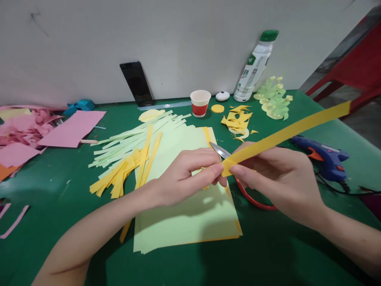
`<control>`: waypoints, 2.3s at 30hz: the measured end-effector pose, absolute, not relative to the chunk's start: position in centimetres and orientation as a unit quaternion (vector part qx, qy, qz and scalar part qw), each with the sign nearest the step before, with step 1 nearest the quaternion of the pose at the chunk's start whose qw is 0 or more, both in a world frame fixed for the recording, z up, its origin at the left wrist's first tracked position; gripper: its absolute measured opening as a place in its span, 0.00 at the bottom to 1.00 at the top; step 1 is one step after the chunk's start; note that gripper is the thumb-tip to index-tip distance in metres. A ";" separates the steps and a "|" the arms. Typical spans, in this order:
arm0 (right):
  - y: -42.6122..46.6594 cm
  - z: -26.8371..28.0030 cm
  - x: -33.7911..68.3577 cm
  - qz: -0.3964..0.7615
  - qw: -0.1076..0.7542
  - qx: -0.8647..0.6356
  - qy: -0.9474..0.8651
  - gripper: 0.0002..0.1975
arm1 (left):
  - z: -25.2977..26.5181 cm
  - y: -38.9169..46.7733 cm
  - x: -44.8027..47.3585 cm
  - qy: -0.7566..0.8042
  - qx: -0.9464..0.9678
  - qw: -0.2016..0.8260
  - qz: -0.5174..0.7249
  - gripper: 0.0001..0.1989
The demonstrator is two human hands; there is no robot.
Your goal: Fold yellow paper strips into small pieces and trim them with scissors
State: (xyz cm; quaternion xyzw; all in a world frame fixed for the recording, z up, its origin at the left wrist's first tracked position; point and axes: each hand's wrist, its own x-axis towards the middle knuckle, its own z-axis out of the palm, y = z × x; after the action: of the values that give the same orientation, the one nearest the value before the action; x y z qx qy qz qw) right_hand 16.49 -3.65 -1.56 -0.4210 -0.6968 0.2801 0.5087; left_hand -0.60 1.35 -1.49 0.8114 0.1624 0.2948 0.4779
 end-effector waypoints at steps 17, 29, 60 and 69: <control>-3.6 -2.0 17.7 -0.172 0.372 -0.332 -0.849 0.11 | -1.3 0.5 -0.2 0.228 0.648 0.674 0.273 0.17; -3.2 -1.3 16.7 0.142 0.419 -0.486 -0.754 0.09 | -1.7 1.2 0.0 0.255 0.752 0.437 0.422 0.04; -3.3 -0.6 17.1 0.194 0.432 -0.426 -0.771 0.08 | -0.7 0.8 -0.5 0.369 0.678 0.539 0.338 0.07; -3.3 -0.7 17.2 0.300 0.379 -0.418 -0.769 0.11 | -0.9 0.6 -0.1 0.334 0.677 0.556 0.347 0.03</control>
State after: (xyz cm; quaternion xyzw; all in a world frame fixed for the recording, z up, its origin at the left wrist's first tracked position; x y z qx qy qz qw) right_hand 17.20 -3.30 -0.67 -0.4184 -0.7689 0.2997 0.3794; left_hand -0.12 0.63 -0.87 0.6770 0.3337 0.3472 0.5565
